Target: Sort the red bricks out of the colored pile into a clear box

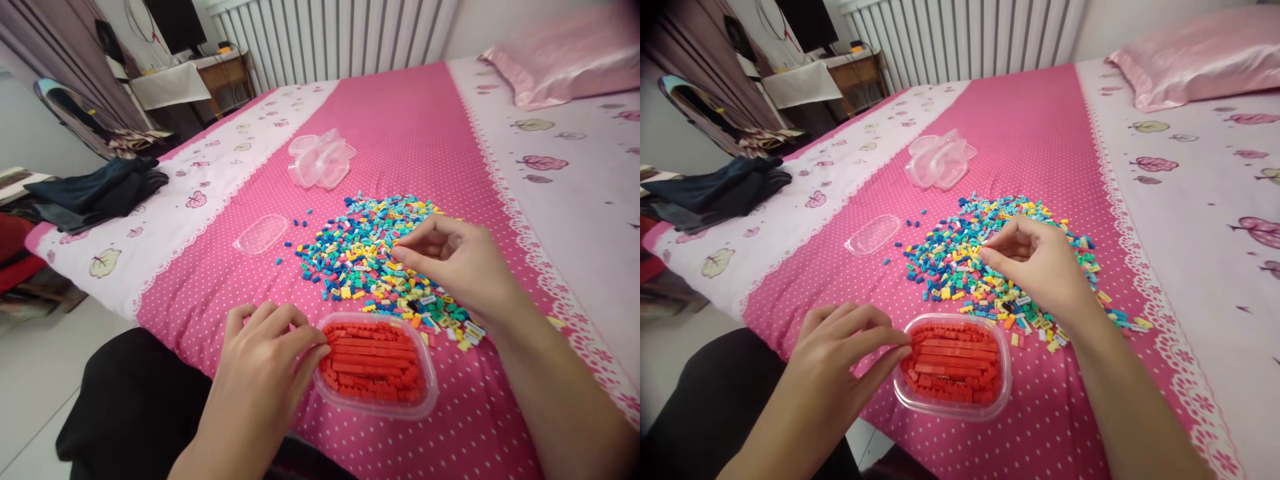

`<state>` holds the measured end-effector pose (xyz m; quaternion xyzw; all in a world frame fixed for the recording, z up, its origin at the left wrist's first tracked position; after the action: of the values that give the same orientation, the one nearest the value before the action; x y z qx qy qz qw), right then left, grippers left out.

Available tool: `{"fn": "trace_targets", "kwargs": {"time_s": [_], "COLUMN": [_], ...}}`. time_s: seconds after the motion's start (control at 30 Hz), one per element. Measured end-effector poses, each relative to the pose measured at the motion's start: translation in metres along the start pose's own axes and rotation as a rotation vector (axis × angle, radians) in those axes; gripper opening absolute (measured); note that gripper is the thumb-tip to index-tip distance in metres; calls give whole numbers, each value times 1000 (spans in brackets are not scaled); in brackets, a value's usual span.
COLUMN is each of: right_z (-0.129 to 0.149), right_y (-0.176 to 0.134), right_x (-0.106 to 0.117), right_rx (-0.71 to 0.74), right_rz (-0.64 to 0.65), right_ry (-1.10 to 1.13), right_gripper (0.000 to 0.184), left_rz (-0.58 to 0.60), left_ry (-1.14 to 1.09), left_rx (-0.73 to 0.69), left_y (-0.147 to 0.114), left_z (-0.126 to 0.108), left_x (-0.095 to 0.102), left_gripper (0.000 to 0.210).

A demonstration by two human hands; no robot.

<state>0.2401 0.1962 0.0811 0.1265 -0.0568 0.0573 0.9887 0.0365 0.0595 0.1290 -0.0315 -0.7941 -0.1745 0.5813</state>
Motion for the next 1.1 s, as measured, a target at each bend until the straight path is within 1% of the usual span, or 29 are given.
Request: {"fn": "trace_targets", "kwargs": {"time_s": [0.2, 0.47, 0.57, 0.63, 0.7, 0.77, 0.83, 0.9, 0.97, 1.1], "right_z": [2, 3, 7, 13, 22, 31, 40, 46, 50, 51], "right_y": [-2, -1, -2, -5, -9, -16, -25, -34, -42, -53], "right_x": [-5, -5, -7, -12, -20, -30, -42, -56, -70, -88], "right_rx": [-2, 1, 8, 23, 46, 69, 102, 147, 194, 280], "right_rz": [34, 39, 63, 114, 194, 282, 371, 453, 523, 591], "right_ry": [8, 6, -1, -21, -55, -95, -145, -214, -291, -415], "right_gripper": [29, 28, 29, 27, 23, 16, 10, 9, 12, 15], "left_rz": [37, 31, 24, 19, -14, -59, -86, -59, -23, -4], "left_ry": [38, 25, -5, -32, -38, -29, -11, 17, 44, 45], "left_rx": [78, 93, 95, 76, 26, -28, -53, -58, -57, -52], "left_y": [9, 13, 10, 7, 3, -1, -4, -5, -7, -9], "left_z": [1, 1, 1, 1, -1, -2, -2, -2, -2, -1], "left_x": [-7, -9, -8, -8, -6, -3, -1, -2, -3, -1], "left_gripper": [10, 10, 10, 15, 25, 34, 39, 40, 40, 44]}}
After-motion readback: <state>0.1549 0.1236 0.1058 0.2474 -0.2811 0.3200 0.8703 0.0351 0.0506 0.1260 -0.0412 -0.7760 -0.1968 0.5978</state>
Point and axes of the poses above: each hand's wrist, its own y-axis towards the middle knuckle, its own x-axis out of the back of the hand, z = x × y, the point moved 8 cm from there along y, towards the middle knuckle
